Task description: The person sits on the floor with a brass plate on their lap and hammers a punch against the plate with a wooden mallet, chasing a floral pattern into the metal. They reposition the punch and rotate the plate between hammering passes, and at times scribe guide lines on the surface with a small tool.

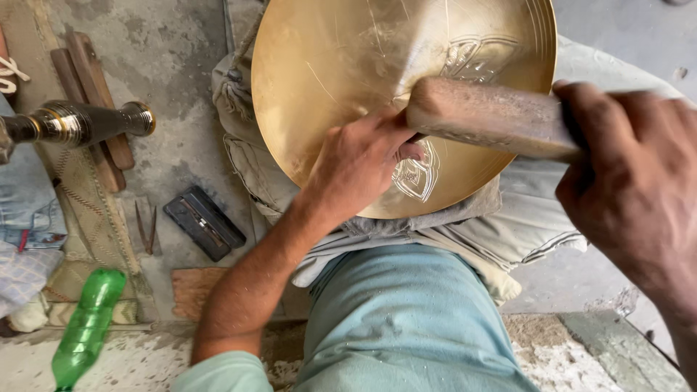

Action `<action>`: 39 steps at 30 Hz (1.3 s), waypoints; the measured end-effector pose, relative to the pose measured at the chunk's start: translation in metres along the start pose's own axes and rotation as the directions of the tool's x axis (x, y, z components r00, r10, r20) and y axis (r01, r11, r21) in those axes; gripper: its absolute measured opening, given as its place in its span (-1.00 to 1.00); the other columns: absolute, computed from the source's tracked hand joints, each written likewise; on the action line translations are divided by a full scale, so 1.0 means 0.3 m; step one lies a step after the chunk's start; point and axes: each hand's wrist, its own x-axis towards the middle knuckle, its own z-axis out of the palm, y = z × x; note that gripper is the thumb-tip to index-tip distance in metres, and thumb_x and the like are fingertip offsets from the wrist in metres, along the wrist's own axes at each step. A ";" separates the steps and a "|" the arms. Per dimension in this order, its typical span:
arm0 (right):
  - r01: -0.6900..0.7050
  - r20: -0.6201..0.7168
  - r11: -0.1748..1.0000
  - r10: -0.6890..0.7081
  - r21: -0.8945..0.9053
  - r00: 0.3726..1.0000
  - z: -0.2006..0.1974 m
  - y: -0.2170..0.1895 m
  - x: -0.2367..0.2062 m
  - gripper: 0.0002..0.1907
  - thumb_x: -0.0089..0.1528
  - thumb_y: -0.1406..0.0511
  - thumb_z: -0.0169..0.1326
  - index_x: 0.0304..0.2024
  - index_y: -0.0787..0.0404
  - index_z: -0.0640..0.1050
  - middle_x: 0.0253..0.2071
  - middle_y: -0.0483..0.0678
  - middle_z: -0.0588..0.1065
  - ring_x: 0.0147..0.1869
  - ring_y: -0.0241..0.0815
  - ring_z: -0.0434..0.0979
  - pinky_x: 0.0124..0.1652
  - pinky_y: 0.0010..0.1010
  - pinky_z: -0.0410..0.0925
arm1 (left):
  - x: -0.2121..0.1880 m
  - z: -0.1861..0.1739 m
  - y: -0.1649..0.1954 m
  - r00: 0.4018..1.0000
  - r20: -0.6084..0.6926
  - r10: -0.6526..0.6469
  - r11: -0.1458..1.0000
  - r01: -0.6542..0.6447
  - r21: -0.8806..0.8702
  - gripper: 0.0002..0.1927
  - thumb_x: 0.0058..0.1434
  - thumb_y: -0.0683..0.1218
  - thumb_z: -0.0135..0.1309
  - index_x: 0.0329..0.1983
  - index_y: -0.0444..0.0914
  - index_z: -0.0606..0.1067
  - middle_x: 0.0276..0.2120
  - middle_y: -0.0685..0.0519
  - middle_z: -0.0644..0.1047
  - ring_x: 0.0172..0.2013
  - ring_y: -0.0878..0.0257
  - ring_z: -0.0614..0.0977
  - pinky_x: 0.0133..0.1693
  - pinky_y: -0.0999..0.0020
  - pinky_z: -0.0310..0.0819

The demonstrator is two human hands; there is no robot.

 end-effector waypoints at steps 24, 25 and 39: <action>0.372 0.065 0.927 -0.368 -0.053 0.927 -0.180 -0.200 0.237 -0.23 -0.07 0.57 0.27 0.24 0.34 0.49 -0.18 0.16 0.52 -0.17 0.07 0.53 -0.21 -0.17 0.44 | -0.199 0.191 -0.006 0.814 -0.481 -0.325 0.944 0.314 -0.107 -0.87 0.33 -0.24 0.15 -0.21 -0.37 0.42 -0.44 -0.09 0.50 -0.36 -0.07 0.61 -0.31 0.06 0.44; 0.389 0.082 0.911 -0.381 -0.136 0.921 -0.178 -0.199 0.237 -0.26 -0.06 0.53 0.30 0.23 0.30 0.51 -0.22 0.12 0.51 -0.20 0.04 0.52 -0.22 -0.20 0.44 | -0.198 0.190 0.002 0.801 -0.494 -0.337 0.940 0.313 -0.133 -0.84 0.35 -0.22 0.16 -0.17 -0.38 0.41 -0.39 -0.10 0.50 -0.34 -0.05 0.62 -0.29 0.08 0.47; -0.004 0.102 0.997 -0.004 0.078 0.995 -0.042 0.001 -0.019 -0.39 0.13 0.63 0.21 0.24 0.38 0.45 -0.08 0.19 0.49 -0.07 0.04 0.56 -0.10 -0.26 0.48 | -0.080 0.064 -0.033 0.977 -0.160 -0.141 0.989 0.134 -0.057 -0.64 0.41 0.05 0.17 0.10 -0.24 0.42 -0.24 -0.07 0.58 -0.27 0.05 0.67 -0.23 0.13 0.57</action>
